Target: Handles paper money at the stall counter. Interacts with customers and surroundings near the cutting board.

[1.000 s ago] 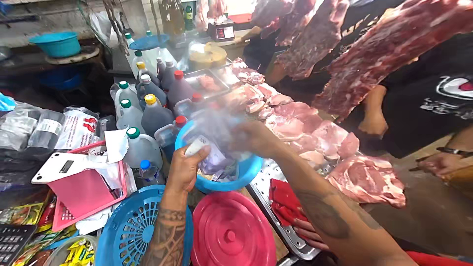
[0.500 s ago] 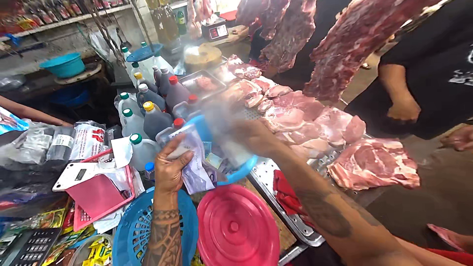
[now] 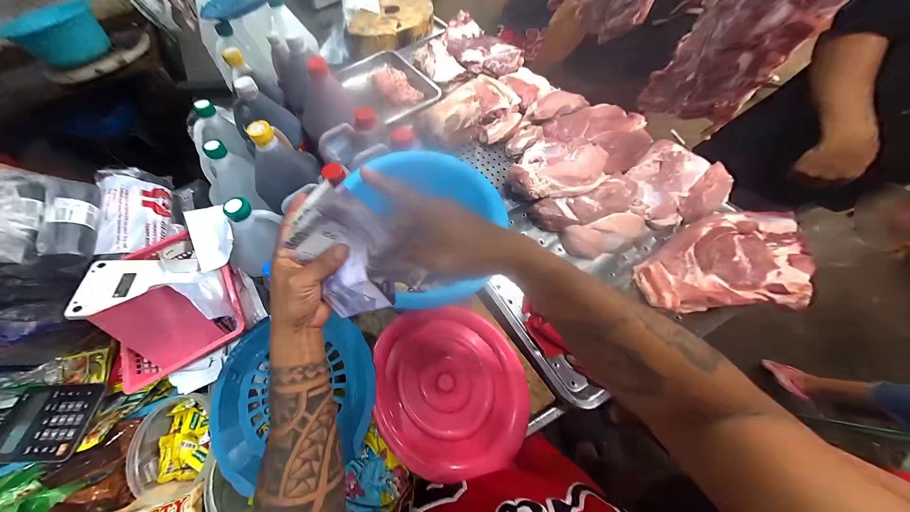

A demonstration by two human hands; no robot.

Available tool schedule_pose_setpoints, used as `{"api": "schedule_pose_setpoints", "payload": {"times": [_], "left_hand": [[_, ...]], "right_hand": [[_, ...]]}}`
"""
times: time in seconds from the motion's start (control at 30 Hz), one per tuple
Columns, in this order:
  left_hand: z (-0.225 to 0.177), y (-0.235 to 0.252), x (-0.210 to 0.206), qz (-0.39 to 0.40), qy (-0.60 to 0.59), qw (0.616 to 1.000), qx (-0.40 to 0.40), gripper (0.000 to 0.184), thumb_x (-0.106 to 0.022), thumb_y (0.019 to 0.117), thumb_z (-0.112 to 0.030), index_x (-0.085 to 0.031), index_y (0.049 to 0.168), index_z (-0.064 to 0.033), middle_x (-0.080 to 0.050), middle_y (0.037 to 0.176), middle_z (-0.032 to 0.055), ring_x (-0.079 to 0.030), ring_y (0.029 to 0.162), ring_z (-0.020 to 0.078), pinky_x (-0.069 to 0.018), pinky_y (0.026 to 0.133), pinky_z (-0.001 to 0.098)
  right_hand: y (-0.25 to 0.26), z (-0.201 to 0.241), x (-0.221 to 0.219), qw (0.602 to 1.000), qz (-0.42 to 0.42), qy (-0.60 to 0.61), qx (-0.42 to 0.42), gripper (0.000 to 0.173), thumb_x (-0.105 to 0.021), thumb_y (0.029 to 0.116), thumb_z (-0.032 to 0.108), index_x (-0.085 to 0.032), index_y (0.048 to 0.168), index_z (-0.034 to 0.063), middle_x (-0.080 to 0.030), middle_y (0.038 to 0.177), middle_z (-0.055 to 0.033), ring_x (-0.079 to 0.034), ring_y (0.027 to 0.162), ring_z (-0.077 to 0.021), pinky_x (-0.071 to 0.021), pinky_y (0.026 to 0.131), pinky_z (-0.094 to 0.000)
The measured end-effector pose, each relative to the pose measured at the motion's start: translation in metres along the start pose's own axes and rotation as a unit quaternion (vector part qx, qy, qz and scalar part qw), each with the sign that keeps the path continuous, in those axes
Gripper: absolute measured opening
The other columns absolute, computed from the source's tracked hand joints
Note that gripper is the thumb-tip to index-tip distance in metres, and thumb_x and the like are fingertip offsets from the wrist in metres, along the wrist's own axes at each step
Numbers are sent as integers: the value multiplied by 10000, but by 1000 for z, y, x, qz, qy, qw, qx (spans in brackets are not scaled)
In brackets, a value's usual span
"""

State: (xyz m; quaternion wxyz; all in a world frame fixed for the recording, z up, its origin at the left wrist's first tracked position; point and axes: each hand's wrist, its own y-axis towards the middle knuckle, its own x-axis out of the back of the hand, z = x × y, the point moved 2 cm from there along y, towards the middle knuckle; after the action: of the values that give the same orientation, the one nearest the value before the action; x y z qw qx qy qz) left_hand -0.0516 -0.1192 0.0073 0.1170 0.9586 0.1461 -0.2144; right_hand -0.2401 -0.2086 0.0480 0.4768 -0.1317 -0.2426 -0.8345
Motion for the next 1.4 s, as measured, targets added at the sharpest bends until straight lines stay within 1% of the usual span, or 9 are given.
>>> {"api": "schedule_pose_setpoints", "payload": {"times": [0.13,0.27,0.43,0.6,0.77,0.97,1.07,1.23,1.4], "left_hand": [[-23,-8,35,-34,-7,997,-71,464,-733,842,22,-628,1255,-161,-762,1040,-9,-735,888,91,-630,797,278],[-33,-23,61,6,-27,996,-85,449,-862,792,-165,-733,1220,-209,-781,958,-14,-728,759,52,-623,694,220],[-23,-36,65,29,-49,996,-70,334,-870,766,-171,-786,1085,-220,-782,886,-26,-732,780,59,-618,749,240],[-24,-45,76,17,-73,996,-52,213,-894,723,-144,-799,913,-160,-771,845,20,-734,782,97,-619,758,260],[-31,-56,63,-17,-45,998,-43,202,-816,788,-55,-794,936,-191,-786,871,-13,-739,785,56,-626,764,242],[-37,-74,45,-71,-74,994,-39,255,-653,833,105,-756,938,-103,-781,857,39,-750,772,105,-641,750,295],[-45,-86,45,-92,-70,992,-51,291,-574,840,156,-728,945,-67,-778,847,57,-753,758,120,-645,734,304],[-56,-97,37,-83,-20,994,-68,266,-619,817,156,-723,938,-57,-778,842,46,-750,761,112,-643,741,294],[-49,-110,34,-85,8,995,-55,313,-582,876,101,-603,1139,-69,-755,932,-1,-733,827,87,-629,782,283]], "right_hand": [[20,-35,20,992,68,45,-95,673,-761,891,54,-465,1488,-38,-733,1055,-155,-724,876,-172,-618,798,-332],[42,-99,9,874,186,-246,-374,405,-811,902,285,-708,1105,-50,-697,1029,-253,-674,982,-418,-516,882,-644],[40,-143,-31,798,296,-345,-395,341,-702,957,170,-671,1220,-46,-653,1230,-299,-622,1176,-488,-483,959,-699],[55,-115,-7,893,108,-264,-349,224,-704,946,161,-709,977,-62,-689,940,-269,-668,932,-445,-508,826,-669],[47,-6,0,951,-92,-281,-92,143,-696,855,169,-724,891,33,-688,747,-109,-672,692,-273,-535,635,-538],[31,76,-32,966,-91,-233,66,256,-603,909,58,-751,1116,80,-752,950,-43,-695,810,-100,-582,727,-323],[17,78,-40,980,-67,-159,95,214,-580,949,41,-779,1026,57,-706,897,-18,-644,792,-47,-553,719,-225],[2,90,-68,1000,-9,-25,10,259,-702,954,269,-750,1063,39,-693,958,-16,-646,789,-37,-571,710,-231],[12,93,-103,999,11,29,-22,258,-678,946,18,-601,1189,-15,-703,942,-81,-673,814,-95,-578,765,-298]]}}
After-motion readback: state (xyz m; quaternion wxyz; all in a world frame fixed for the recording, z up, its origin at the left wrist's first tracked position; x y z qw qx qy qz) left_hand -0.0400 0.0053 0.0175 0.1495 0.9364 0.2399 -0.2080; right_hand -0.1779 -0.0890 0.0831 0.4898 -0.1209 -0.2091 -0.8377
